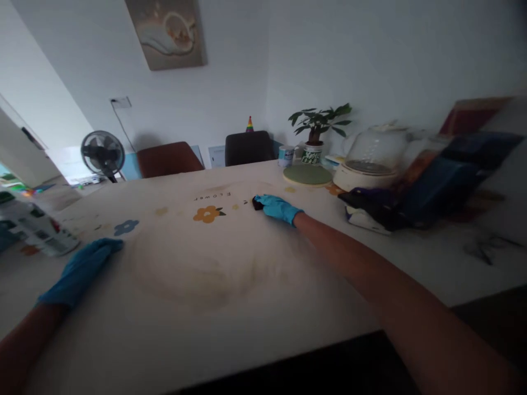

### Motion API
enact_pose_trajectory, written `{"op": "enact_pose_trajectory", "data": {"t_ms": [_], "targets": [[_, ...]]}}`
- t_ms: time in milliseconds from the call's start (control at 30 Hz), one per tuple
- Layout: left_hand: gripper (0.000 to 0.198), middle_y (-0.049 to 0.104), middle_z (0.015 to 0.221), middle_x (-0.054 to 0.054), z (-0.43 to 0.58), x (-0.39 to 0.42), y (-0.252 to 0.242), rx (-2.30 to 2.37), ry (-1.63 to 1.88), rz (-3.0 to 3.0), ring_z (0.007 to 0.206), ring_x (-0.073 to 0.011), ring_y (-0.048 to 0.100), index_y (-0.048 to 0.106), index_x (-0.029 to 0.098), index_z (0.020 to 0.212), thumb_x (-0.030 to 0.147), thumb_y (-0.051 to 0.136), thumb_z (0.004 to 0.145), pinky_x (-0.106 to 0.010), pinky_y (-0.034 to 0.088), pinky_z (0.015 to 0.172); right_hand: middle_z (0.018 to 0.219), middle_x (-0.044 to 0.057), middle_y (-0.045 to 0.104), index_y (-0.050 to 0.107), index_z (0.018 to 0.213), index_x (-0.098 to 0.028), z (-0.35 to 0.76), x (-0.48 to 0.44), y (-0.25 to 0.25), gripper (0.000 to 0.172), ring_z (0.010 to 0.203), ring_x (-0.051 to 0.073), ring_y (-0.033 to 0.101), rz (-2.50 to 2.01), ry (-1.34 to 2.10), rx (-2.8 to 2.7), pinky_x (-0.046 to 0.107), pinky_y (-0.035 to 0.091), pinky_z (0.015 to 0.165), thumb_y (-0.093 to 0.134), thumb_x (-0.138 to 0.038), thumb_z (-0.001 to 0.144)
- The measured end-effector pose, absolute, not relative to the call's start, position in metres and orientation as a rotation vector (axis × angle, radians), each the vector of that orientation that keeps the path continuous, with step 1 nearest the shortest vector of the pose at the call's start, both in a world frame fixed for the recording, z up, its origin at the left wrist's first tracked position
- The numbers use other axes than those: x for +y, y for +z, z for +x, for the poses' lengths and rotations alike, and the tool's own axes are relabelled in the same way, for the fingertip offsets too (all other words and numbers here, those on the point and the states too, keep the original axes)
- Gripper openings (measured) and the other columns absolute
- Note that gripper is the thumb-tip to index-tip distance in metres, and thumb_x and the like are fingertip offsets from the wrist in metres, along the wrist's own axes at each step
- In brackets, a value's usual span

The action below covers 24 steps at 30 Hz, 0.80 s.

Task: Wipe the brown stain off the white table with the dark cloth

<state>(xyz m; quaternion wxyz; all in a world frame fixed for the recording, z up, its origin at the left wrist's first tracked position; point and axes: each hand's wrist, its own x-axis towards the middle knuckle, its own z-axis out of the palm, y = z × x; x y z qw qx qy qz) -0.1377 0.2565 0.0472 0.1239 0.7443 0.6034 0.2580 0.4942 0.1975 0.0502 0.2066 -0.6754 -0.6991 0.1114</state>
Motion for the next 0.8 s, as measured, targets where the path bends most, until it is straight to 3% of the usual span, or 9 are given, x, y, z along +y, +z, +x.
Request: {"op": "enact_pose_trajectory", "data": {"t_ms": [67,133,200,267,333,433,600,700,800], "targets": [[0.063,0.09,0.132,0.006,-0.127,0.248,0.064,1.659,0.742,2.157,0.139,-0.0296,0.076,0.081,0.025,0.118,0.076,0.053,0.095,-0.052,0.053,0.137,0.177,0.011,0.072,0.079,0.171,-0.024,0.487,0.18,0.045,0.079,0.171,0.038,0.063,-1.822,0.338,-2.012,0.058,0.039,0.15,0.07,-0.017,0.092],[0.083,0.089,0.135,-0.005,-0.119,0.241,0.082,1.654,0.641,2.149,0.138,-0.0306,0.073,0.082,0.013,0.115,0.088,0.058,0.091,-0.054,0.046,0.142,0.179,0.01,0.07,0.078,0.172,-0.024,0.482,0.164,0.041,0.08,0.173,0.039,0.061,-1.77,0.383,-2.066,0.059,0.038,0.151,0.07,-0.02,0.092],[0.099,0.085,0.148,-0.014,-0.11,0.234,0.098,1.557,0.629,2.211,0.143,-0.0299,0.07,0.081,0.001,0.122,0.093,0.056,0.095,-0.051,0.046,0.14,0.184,0.008,0.066,0.075,0.175,-0.024,0.48,0.149,0.039,0.079,0.177,0.038,0.056,-1.697,0.412,-2.106,0.058,0.036,0.152,0.069,-0.024,0.096],[0.099,0.077,0.164,-0.017,-0.096,0.224,0.11,1.393,0.667,2.27,0.149,-0.0275,0.068,0.076,-0.005,0.141,0.084,0.057,0.103,-0.044,0.05,0.135,0.188,0.009,0.062,0.074,0.175,-0.024,0.48,0.136,0.039,0.075,0.179,0.038,0.052,-1.593,0.407,-2.109,0.061,0.035,0.152,0.069,-0.03,0.1],[0.092,0.074,0.167,-0.02,-0.074,0.211,0.118,1.269,0.735,2.255,0.145,-0.0254,0.071,0.068,-0.009,0.152,0.071,0.055,0.109,-0.04,0.054,0.129,0.188,0.012,0.061,0.076,0.173,-0.022,0.48,0.125,0.041,0.07,0.178,0.039,0.054,-1.5,0.391,-2.078,0.064,0.038,0.15,0.068,-0.035,0.104],[0.081,0.077,0.161,-0.022,-0.025,0.191,0.124,1.124,0.776,2.256,0.145,-0.026,0.073,0.068,-0.013,0.15,0.057,0.051,0.113,-0.043,0.052,0.131,0.187,0.012,0.063,0.079,0.168,-0.025,0.48,0.113,0.044,0.064,0.176,0.04,0.057,-1.463,0.338,-2.029,0.068,0.039,0.149,0.066,-0.037,0.107],[0.072,0.076,0.163,-0.021,0.079,0.181,0.107,0.828,0.814,2.29,0.152,-0.0264,0.072,0.071,-0.007,0.154,0.047,0.04,0.117,-0.048,0.048,0.137,0.187,0.017,0.062,0.078,0.17,-0.023,0.479,0.102,0.042,0.063,0.179,0.042,0.053,-1.447,0.253,-2.001,0.073,0.03,0.151,0.06,-0.04,0.112],[0.056,0.08,0.16,-0.018,0.145,0.182,0.089,0.732,0.827,2.356,0.151,-0.0274,0.073,0.078,0.003,0.15,0.027,0.044,0.113,-0.051,0.047,0.14,0.183,0.016,0.065,0.075,0.174,-0.024,0.48,0.093,0.035,0.066,0.177,0.042,0.054,-1.431,0.263,-1.984,0.073,0.032,0.151,0.057,-0.041,0.113],[0.047,0.086,0.145,-0.019,0.209,0.186,0.075,0.616,0.898,2.453,0.138,-0.0317,0.081,0.088,0.017,0.135,0.013,0.057,0.099,-0.053,0.058,0.132,0.181,0.0,0.067,0.072,0.177,-0.05,0.49,0.092,0.014,0.069,0.172,0.041,0.059,-1.42,0.182,-1.879,0.07,0.046,0.146,0.064,-0.042,0.108]]}}
